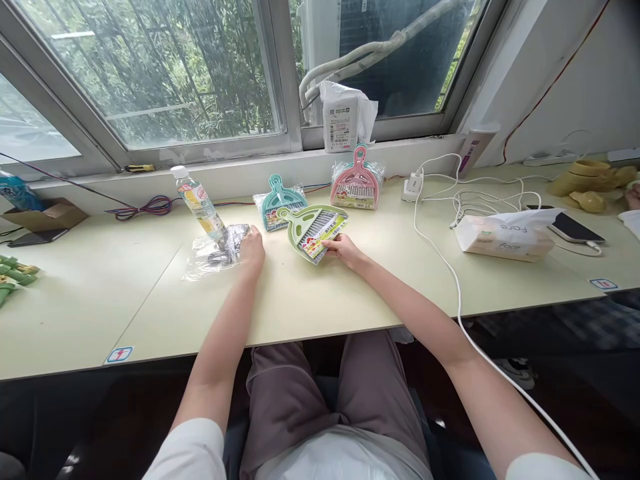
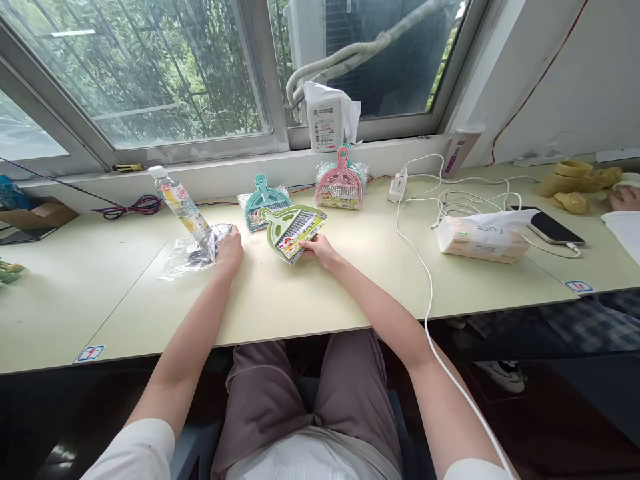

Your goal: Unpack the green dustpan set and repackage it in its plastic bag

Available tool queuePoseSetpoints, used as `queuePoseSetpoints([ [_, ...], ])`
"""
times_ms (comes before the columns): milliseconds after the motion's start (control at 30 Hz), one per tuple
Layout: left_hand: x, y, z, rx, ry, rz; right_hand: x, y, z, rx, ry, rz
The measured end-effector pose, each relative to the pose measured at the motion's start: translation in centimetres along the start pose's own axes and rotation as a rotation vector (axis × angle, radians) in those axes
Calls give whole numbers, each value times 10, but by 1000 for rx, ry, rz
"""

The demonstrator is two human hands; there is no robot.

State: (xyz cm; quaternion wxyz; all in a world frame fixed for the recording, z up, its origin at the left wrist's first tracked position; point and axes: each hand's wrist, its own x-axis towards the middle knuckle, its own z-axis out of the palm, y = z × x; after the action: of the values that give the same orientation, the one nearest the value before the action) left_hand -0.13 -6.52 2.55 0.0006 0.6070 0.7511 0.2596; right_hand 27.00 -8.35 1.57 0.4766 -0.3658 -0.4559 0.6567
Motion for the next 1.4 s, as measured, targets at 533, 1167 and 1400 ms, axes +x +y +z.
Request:
queuePoseSetpoints([
  [533, -14, 31, -13, -328, 242, 507, 1, -1, -1, 34, 64, -22],
  [1167, -17, 27, 14, 201, 7, 118, -1, -7, -2, 52, 131, -7],
  [1400, -9, 17, 9, 298, -166, 107, 1, -5, -2, 40, 131, -8],
])
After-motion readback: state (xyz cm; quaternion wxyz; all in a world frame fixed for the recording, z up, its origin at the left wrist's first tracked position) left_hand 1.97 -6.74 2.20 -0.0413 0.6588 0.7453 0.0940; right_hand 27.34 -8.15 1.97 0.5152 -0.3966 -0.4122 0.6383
